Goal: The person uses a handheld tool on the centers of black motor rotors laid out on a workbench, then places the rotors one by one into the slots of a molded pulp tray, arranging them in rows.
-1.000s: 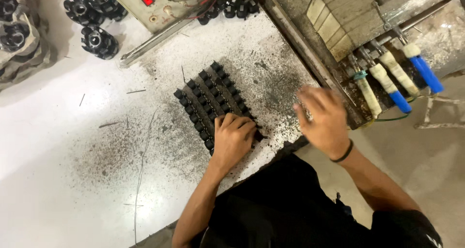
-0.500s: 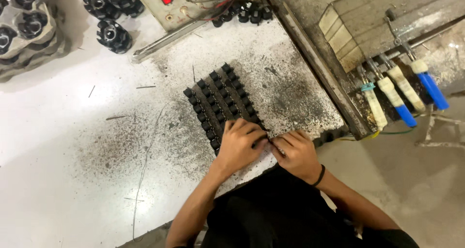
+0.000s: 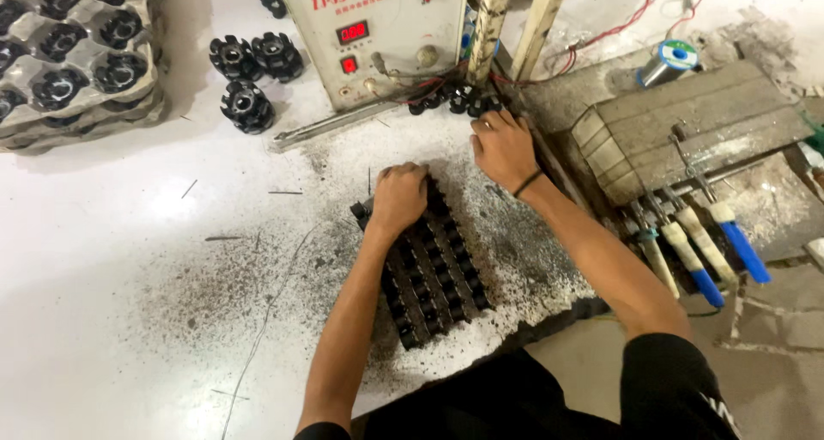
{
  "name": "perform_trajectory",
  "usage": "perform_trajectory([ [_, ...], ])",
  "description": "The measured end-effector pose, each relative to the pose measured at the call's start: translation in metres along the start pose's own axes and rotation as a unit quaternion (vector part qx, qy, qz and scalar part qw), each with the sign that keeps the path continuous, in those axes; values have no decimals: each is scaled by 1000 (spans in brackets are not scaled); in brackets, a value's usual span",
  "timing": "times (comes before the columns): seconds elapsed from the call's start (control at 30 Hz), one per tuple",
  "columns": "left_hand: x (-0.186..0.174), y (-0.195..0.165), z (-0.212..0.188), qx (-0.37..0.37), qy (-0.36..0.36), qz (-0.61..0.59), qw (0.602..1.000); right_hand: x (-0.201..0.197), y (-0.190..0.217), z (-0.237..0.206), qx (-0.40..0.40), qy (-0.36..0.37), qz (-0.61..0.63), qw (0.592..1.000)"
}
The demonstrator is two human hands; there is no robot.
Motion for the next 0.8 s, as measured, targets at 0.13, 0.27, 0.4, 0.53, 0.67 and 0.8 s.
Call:
perform_trajectory([
  [0.13, -23, -9, 3, 10, -31, -29, 999, 36, 18, 48, -34, -78, -45, 995],
  [0.27, -95, -44, 16, 29, -78, -97, 992, 40, 24, 42, -91, -107, -44, 989],
  [0.4, -192, -125, -5, 176, -94, -312, 929, 47, 13, 25, -112, -78, -33, 990],
  [0.53, -263, -197, -85, 347, -289, -645, 617, 56, 4, 10, -123, -62, -22, 990],
  [0.67, -201, -215, -124, 266, -212, -827, 448, 70, -5, -5, -119, -61, -27, 991],
  [0.8, -130, -235, -166, 187, -164, -897, 365, 84, -14, -13, -114, -59, 5, 992],
])
Point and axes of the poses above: each hand's wrist, its own z-axis towards the middle knuckle, its own x-axis out of the palm, y = z × x, the point moved 7 cm from there along z, towards the middle knuckle, and after that the axes turned 13 degrees about x, right-handed, at the moved point
